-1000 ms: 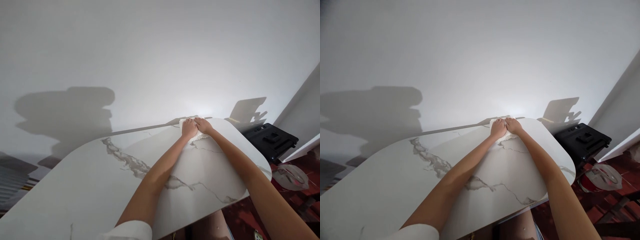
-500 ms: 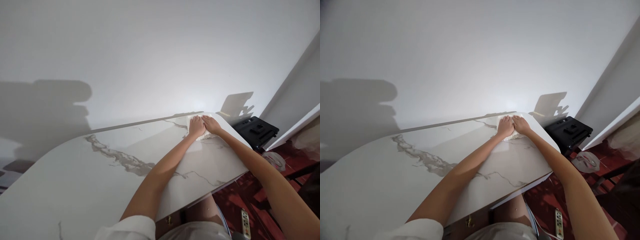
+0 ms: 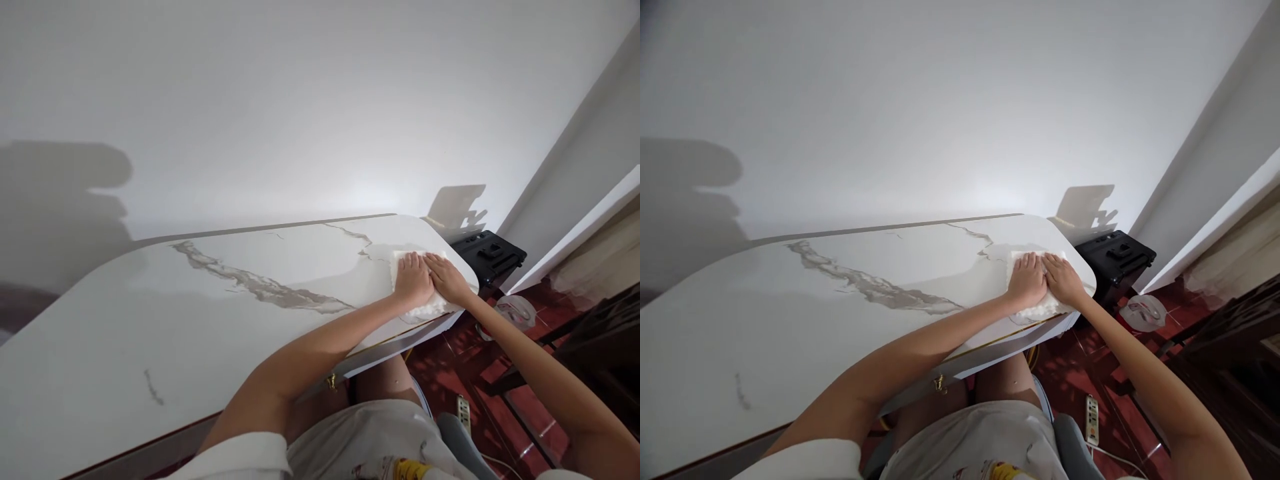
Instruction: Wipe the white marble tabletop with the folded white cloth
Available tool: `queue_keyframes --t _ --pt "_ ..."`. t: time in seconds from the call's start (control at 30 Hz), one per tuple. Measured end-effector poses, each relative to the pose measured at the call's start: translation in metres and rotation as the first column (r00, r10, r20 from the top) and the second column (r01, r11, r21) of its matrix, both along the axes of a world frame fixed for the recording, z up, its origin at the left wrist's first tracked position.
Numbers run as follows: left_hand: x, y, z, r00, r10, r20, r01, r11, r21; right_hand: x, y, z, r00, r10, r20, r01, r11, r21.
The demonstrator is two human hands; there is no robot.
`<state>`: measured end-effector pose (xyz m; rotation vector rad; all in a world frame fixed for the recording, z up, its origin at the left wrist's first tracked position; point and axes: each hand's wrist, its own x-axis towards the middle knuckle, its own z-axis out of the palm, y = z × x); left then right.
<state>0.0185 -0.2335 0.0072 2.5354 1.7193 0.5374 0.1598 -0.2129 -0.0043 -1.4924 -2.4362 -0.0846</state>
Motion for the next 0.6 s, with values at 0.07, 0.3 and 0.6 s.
queue_keyframes --t 0.07,0.3,0.6 --pt "0.012 -0.004 0.001 1.000 -0.020 0.011 0.020 1.000 -0.004 0.015 -0.004 -0.001 1.000 0.004 -0.024 -0.004 1.000 -0.005" --pt "0.055 0.040 0.001 0.994 -0.079 0.074 0.077 0.997 0.024 0.062 0.040 -0.004 0.994 -0.052 -0.092 0.054 0.998 0.022" --pt "0.053 0.148 -0.009 0.996 -0.047 0.079 0.040 0.995 0.088 0.047 0.143 0.002 0.987 -0.136 -0.082 0.135 0.991 -0.016"
